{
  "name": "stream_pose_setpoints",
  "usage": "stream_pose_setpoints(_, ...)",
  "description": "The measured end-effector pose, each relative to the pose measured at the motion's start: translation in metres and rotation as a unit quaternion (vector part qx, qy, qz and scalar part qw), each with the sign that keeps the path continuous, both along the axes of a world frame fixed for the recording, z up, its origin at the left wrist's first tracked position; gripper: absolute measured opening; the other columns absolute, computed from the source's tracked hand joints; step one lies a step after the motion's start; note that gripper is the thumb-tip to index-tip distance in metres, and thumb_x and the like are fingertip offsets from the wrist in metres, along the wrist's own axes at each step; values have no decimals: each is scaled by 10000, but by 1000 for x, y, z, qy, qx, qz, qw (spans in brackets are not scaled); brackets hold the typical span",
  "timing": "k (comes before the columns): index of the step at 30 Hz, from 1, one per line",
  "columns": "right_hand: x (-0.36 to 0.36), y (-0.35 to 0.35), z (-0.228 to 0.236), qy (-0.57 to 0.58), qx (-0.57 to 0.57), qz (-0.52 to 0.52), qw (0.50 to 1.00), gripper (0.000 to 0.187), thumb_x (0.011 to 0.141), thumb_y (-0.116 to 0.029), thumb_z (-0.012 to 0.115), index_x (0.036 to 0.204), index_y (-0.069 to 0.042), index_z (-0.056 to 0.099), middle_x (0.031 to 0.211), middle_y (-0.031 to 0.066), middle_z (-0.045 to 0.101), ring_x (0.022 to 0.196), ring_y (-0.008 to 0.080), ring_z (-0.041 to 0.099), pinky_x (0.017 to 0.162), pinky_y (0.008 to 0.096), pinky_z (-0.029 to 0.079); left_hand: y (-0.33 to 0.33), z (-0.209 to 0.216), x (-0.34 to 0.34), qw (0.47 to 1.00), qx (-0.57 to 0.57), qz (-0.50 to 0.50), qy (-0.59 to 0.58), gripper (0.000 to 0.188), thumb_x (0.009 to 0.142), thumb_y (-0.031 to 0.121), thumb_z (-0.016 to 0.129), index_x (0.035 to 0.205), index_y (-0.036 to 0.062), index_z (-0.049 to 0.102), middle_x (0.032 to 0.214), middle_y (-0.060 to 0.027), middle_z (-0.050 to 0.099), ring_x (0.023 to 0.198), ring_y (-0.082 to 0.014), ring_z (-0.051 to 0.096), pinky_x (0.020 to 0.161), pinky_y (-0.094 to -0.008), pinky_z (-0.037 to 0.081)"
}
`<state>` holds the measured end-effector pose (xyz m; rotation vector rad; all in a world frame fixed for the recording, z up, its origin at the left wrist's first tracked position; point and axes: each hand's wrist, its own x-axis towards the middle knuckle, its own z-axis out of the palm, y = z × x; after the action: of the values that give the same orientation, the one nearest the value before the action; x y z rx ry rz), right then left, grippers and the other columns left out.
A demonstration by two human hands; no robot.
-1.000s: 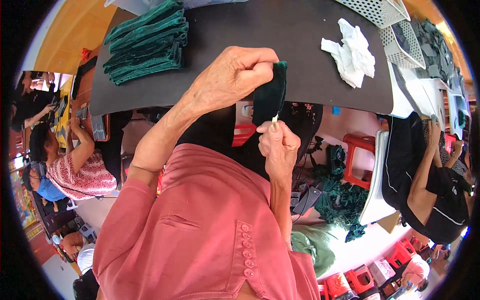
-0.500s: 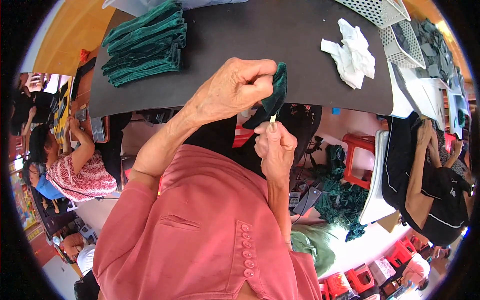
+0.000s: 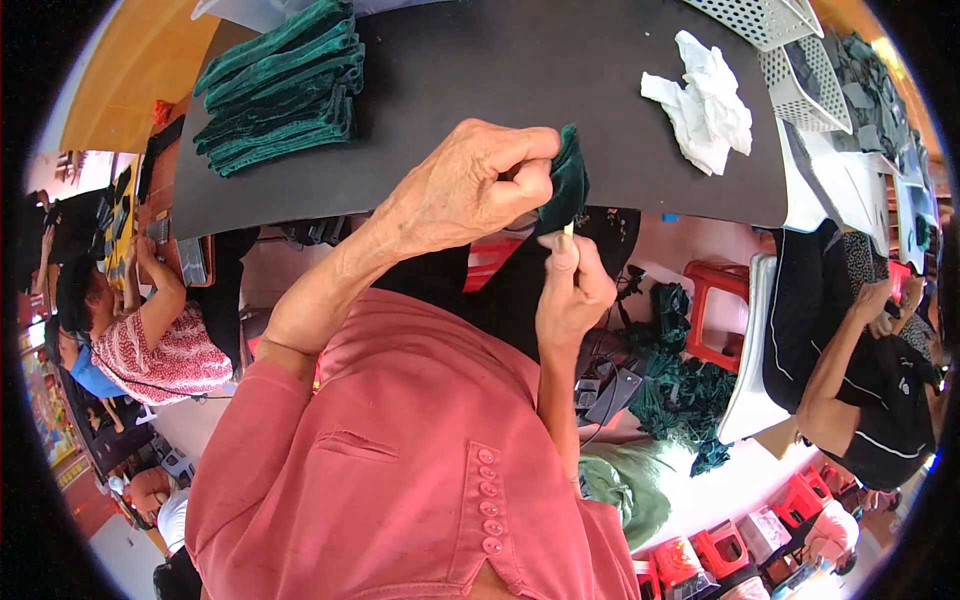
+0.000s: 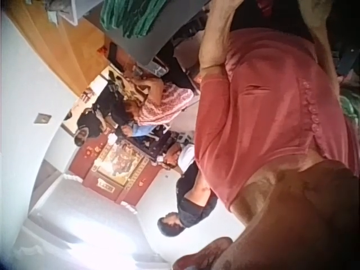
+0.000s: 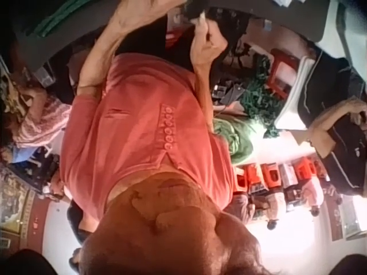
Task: The person is turning small green fabric tubes inside out using a wooden stick.
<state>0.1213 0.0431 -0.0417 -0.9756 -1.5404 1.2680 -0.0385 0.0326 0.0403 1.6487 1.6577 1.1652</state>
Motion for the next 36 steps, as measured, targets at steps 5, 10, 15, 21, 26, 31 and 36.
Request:
stream_pose_setpoints(5,8,-3,-2,203,-306,174,914,290,943,-230,502,818,1,627,586,-50,441,505,17,342,445,194,248,0,4,-6,990,-66,-4,-126,184,827,74,445,651,32,410,540,16,367,511,-48,345,454,-253,329)
stream_pose_setpoints(10,28,9,-7,16,-95,143,985,299,940,-240,520,829,21,614,558,-79,355,472,5,283,422,183,198,-3,12,-13,984,-85,14,-154,232,884,179,455,701,45,505,582,20,435,529,-56,424,513,-224,366)
stream_pose_setpoints(15,38,14,-4,31,-161,156,974,242,904,-208,572,818,0,659,601,-63,413,552,25,332,485,202,239,3,14,-25,965,-82,12,-249,457,965,415,317,868,42,561,637,-15,512,697,-114,514,772,-267,426)
stream_pose_setpoints(21,34,14,4,20,-157,170,973,256,907,-224,574,819,1,659,610,-64,425,556,28,332,490,198,243,6,24,-20,989,-105,-52,-87,236,869,232,593,949,10,611,787,-10,539,704,-100,484,682,-226,396)
stream_pose_setpoints(26,34,16,9,-5,-157,160,974,244,899,-217,586,823,3,659,613,-57,450,557,30,334,489,198,246,12,26,-18,993,-65,-72,-71,170,860,154,604,894,-13,615,772,-7,524,683,-83,462,604,-242,387)
stream_pose_setpoints(31,26,18,21,-76,-60,133,986,217,895,-192,587,833,5,654,607,-42,460,559,36,361,492,211,279,19,12,-5,986,-63,-78,-135,137,850,118,609,870,-17,616,766,-6,531,677,-70,475,606,-232,394)
stream_pose_setpoints(36,18,15,17,-25,-47,96,994,224,904,-192,572,838,8,650,601,-40,447,558,37,360,497,211,288,12,5,13,963,-36,-15,-268,228,844,122,617,1046,27,572,867,-10,590,772,-82,551,685,-216,442)
